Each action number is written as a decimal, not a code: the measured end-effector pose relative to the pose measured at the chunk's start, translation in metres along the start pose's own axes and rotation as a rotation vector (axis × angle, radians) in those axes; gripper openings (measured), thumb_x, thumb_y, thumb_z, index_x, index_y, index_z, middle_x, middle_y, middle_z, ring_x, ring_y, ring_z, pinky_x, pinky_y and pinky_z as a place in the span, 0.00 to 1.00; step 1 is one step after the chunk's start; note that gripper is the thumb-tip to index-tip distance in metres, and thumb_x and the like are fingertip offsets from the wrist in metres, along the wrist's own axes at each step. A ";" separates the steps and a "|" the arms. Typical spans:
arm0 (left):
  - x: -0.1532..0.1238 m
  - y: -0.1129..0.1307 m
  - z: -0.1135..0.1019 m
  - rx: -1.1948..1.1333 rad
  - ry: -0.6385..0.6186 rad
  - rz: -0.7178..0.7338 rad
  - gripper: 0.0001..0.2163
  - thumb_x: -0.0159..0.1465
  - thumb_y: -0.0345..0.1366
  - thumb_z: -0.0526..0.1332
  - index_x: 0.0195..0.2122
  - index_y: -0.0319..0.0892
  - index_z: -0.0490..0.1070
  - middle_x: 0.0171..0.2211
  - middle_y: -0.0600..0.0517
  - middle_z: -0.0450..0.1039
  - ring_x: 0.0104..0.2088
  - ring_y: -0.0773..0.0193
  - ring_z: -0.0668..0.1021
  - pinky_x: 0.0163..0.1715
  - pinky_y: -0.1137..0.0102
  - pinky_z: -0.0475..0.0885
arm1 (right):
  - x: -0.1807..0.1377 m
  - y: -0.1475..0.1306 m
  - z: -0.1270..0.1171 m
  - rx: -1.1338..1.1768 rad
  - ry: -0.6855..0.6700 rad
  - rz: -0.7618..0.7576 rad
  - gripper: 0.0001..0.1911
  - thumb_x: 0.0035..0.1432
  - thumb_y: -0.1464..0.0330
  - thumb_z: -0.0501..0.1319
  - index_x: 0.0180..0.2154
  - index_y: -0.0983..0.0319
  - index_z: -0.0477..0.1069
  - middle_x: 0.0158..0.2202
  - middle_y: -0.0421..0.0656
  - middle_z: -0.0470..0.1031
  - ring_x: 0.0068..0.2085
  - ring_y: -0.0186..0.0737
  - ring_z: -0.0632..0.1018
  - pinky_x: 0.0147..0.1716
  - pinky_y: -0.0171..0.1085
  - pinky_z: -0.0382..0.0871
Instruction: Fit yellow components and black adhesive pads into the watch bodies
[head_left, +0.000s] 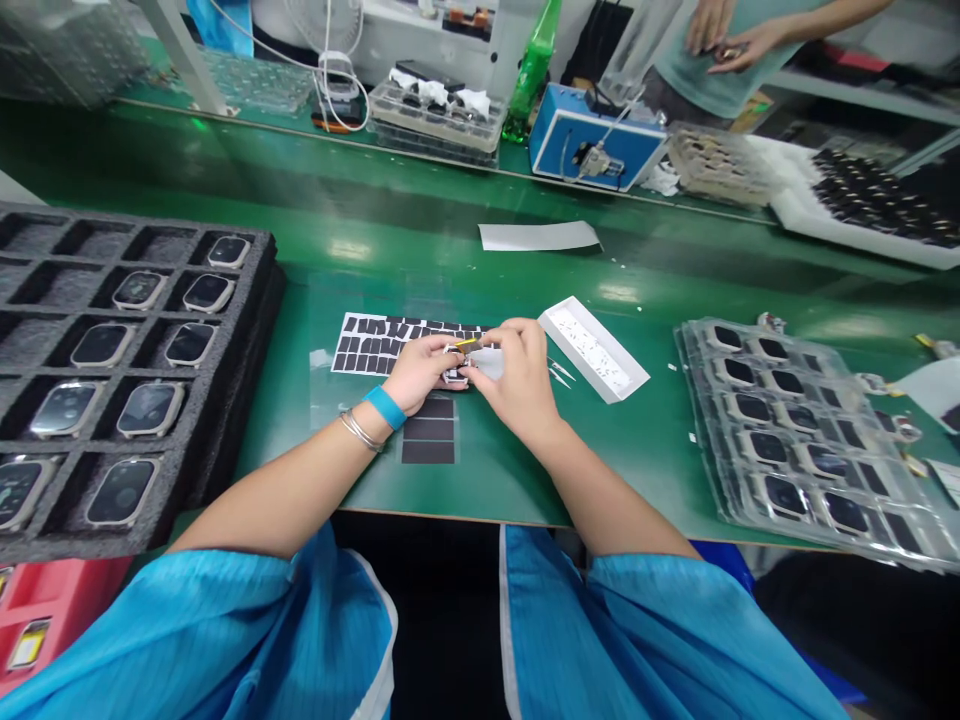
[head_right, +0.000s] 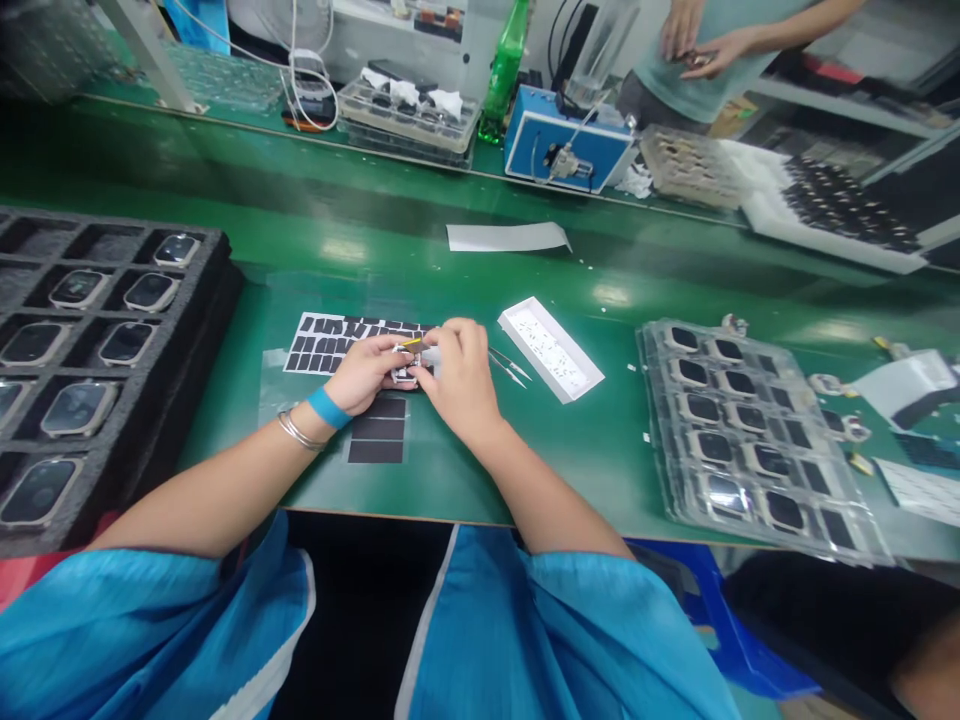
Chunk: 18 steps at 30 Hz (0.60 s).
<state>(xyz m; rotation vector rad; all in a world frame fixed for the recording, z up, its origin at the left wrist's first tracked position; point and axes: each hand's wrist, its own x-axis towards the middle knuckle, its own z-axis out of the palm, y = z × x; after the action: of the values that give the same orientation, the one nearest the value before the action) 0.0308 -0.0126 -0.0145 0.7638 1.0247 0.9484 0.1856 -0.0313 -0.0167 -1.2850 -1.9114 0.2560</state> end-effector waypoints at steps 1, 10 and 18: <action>0.000 0.000 0.000 0.007 -0.011 -0.005 0.11 0.52 0.26 0.66 0.37 0.36 0.76 0.29 0.51 0.77 0.27 0.67 0.78 0.25 0.72 0.78 | 0.002 0.004 -0.001 0.078 -0.016 0.064 0.19 0.49 0.72 0.71 0.43 0.58 0.70 0.47 0.48 0.71 0.49 0.51 0.73 0.48 0.49 0.70; 0.000 0.001 -0.003 -0.035 -0.178 -0.075 0.15 0.52 0.24 0.64 0.41 0.37 0.76 0.34 0.50 0.78 0.32 0.66 0.80 0.35 0.69 0.79 | 0.008 0.021 0.002 0.423 -0.015 0.211 0.05 0.58 0.64 0.65 0.33 0.59 0.76 0.37 0.41 0.77 0.39 0.39 0.78 0.43 0.40 0.72; 0.003 -0.004 -0.002 -0.016 -0.186 -0.049 0.15 0.52 0.23 0.67 0.41 0.38 0.73 0.31 0.53 0.76 0.31 0.68 0.80 0.34 0.71 0.78 | 0.005 0.014 0.001 0.298 0.039 0.141 0.04 0.58 0.66 0.66 0.34 0.59 0.78 0.35 0.41 0.79 0.38 0.40 0.78 0.43 0.40 0.71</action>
<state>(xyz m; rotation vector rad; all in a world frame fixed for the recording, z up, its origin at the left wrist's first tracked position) 0.0309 -0.0115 -0.0194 0.7946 0.8685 0.8260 0.1936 -0.0197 -0.0229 -1.2130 -1.6776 0.5628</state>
